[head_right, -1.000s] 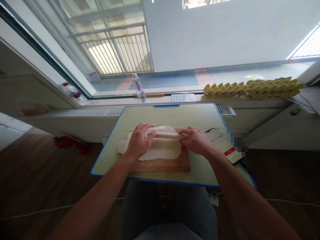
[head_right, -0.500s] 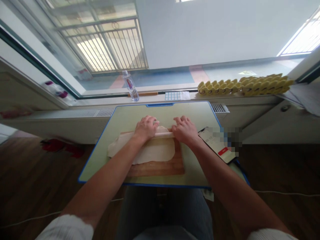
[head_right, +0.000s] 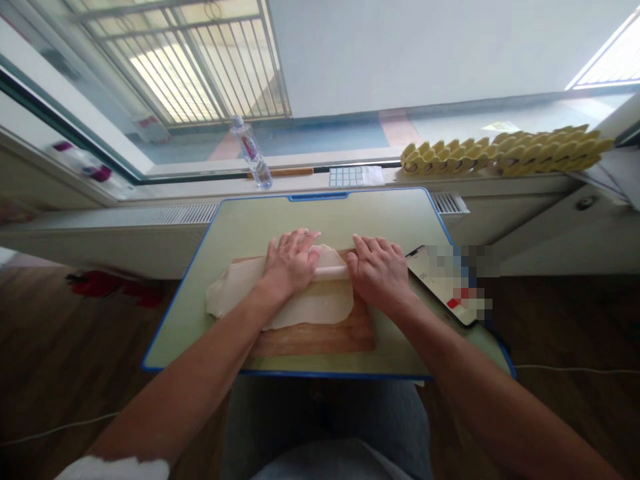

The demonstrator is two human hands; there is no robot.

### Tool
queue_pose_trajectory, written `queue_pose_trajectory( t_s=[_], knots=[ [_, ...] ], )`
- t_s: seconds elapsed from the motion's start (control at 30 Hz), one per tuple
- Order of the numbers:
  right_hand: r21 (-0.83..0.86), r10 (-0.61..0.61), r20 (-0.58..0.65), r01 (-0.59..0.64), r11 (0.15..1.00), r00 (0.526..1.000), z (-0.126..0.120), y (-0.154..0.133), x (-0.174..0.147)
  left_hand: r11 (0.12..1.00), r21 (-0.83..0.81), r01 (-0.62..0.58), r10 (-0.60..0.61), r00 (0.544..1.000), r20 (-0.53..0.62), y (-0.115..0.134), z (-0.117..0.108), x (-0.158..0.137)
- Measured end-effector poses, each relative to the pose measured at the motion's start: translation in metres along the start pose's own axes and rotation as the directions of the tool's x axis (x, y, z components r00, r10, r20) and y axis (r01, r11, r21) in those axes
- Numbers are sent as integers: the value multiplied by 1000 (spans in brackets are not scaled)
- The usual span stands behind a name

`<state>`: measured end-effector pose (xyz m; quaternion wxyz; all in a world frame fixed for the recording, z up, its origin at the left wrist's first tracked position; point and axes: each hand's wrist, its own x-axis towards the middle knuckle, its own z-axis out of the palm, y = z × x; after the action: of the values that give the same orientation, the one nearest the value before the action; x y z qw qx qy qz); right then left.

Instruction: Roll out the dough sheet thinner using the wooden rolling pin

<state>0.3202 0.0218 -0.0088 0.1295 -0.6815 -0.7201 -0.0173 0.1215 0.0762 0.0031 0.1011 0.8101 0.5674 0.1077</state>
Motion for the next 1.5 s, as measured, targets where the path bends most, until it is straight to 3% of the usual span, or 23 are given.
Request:
queue_pose_trajectory(
  t_s=[0.37, 0.6, 0.73, 0.93, 1.2, 1.4, 1.5],
  knots=[
    [-78, 7, -118, -16, 997, 993, -1, -13, -48, 989, 149, -22, 33, 997, -75, 15, 1, -44],
    [-58, -2, -142, -7, 998, 990, 0, -18, -102, 991, 120, -59, 72, 991, -109, 19, 6, -87],
    [-41, 1, -119, -6, 999, 993, -2, -19, -111, 993, 104, -54, 64, 993, -102, 19, 7, -97],
    [-61, 55, -70, -59, 996, 996, -3, -19, -71, 992, 124, -37, 47, 996, -78, 16, 5, -61],
    [-106, 71, -4, -71, 992, 997, 2, -7, -2, 996, 94, -1, -4, 999, 47, 6, 0, 3],
    [-95, 69, 85, -61, 994, 994, 6, 6, 39, 995, 103, 8, -13, 999, 46, -2, 0, 42],
    [-65, 77, 110, -70, 995, 991, 7, 10, 55, 994, 108, 19, -17, 1000, -24, -2, -1, 53]
  ],
)
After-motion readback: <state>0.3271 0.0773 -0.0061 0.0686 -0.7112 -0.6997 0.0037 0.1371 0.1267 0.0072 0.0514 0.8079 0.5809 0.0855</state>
